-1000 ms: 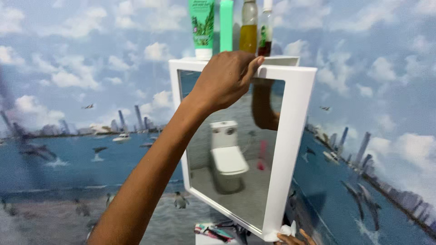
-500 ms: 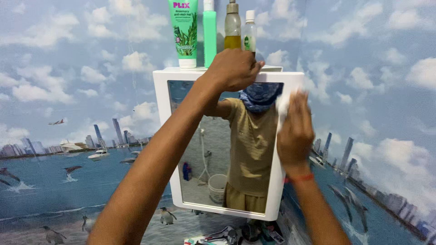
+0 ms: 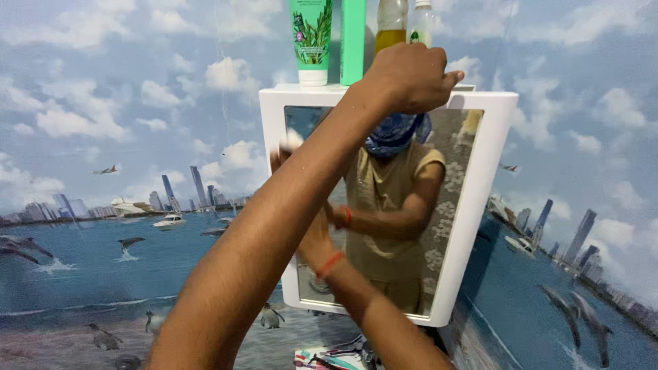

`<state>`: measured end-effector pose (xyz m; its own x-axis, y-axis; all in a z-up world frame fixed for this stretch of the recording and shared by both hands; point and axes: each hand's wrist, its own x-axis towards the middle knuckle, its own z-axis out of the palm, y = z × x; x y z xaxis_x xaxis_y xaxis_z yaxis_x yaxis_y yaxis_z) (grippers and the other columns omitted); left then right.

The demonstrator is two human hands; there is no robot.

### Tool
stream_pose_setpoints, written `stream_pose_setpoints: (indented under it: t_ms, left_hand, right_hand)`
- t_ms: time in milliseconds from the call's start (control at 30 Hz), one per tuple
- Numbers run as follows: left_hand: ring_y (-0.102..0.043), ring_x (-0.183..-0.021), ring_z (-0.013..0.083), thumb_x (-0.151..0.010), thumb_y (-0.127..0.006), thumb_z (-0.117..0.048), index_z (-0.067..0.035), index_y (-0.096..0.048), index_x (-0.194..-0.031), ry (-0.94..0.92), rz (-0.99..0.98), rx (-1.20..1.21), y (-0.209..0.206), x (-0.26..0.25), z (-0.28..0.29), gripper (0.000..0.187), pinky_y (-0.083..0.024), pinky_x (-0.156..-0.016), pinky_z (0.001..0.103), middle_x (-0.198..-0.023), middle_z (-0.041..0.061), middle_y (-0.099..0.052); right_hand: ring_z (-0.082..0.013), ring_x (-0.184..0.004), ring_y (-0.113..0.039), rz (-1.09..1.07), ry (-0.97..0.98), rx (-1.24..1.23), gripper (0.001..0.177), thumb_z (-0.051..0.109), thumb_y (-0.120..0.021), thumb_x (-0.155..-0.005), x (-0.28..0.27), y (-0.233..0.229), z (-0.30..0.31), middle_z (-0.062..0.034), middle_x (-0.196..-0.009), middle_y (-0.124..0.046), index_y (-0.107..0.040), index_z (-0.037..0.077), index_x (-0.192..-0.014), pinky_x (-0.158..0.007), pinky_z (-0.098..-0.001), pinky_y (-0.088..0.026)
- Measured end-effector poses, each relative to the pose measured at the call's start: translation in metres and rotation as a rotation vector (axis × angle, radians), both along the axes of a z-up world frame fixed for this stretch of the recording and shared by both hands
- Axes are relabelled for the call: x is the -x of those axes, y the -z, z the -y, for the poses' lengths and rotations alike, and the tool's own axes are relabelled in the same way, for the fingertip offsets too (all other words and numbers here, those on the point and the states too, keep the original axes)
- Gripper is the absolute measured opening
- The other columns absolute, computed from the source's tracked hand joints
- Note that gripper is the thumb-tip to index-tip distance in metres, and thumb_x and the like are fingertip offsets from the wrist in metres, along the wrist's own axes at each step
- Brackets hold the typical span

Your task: The person cleans a bathroom mirror with a cloth, then organizes toiletries on the sink and inside a wall-mounted cabinet. Items handled include a soap dish, a plastic cup, a soap box, a small container, toothbrushes, and toothpaste tubes, which are placed into the cabinet shelves and door hooks.

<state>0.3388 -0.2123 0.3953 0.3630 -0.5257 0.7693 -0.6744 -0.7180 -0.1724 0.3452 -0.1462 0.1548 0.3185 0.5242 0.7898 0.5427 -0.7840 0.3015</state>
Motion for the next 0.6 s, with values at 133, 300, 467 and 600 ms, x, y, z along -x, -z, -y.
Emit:
stream_pose_setpoints:
  t_ms: [133,300,467,600]
  left_hand:
    - [-0.071,-0.089,0.0403,-0.099,-0.050,-0.050,-0.007,-0.073,-0.091,-0.012,-0.040,0.029,0.005,0.003,-0.024,0.050,-0.054,-0.080,0.053,-0.093,0.019,-0.073]
    - [-0.071,-0.079,0.0404,-0.103,-0.054,-0.044,-0.006,-0.072,-0.087,-0.081,0.007,0.041,0.020,-0.003,-0.070,0.046,-0.054,-0.073,0.053,-0.083,0.020,-0.072]
    - [-0.068,-0.079,0.0400,-0.093,-0.070,-0.050,-0.002,-0.071,-0.079,-0.059,0.152,0.017,0.031,-0.008,-0.070,0.050,-0.054,-0.069,0.052,-0.078,0.020,-0.069]
    - [-0.068,-0.083,0.0395,-0.081,-0.081,-0.037,-0.002,-0.074,-0.079,0.020,0.326,0.113,0.041,-0.014,-0.066,0.036,-0.055,-0.069,0.051,-0.087,0.020,-0.069]
  right_hand:
    - [-0.0426,-0.139,-0.049,0.114,-0.159,-0.190,0.076,0.044,-0.064,-0.094,0.055,0.099,0.031,-0.0267,-0.148,-0.056,-0.050,-0.011,-0.144,-0.116,-0.0493,-0.034]
    - [-0.0283,-0.140,-0.044,-0.412,0.253,-0.362,0.079,0.056,-0.069,-0.088,0.068,0.106,0.134,-0.0080,-0.145,-0.047,-0.034,0.021,-0.150,-0.128,-0.0555,-0.021]
    - [-0.0506,-0.140,-0.036,0.406,0.104,-0.464,0.082,0.057,-0.051,-0.103,0.009,0.024,0.160,-0.0360,-0.153,-0.034,-0.033,-0.010,-0.147,-0.117,-0.0651,-0.024]
    - [-0.0323,-0.139,-0.046,0.197,-0.097,0.127,0.018,0.046,-0.051,-0.104,0.000,0.105,0.083,0.0018,-0.142,-0.059,-0.054,0.037,-0.119,-0.119,-0.0540,-0.030]
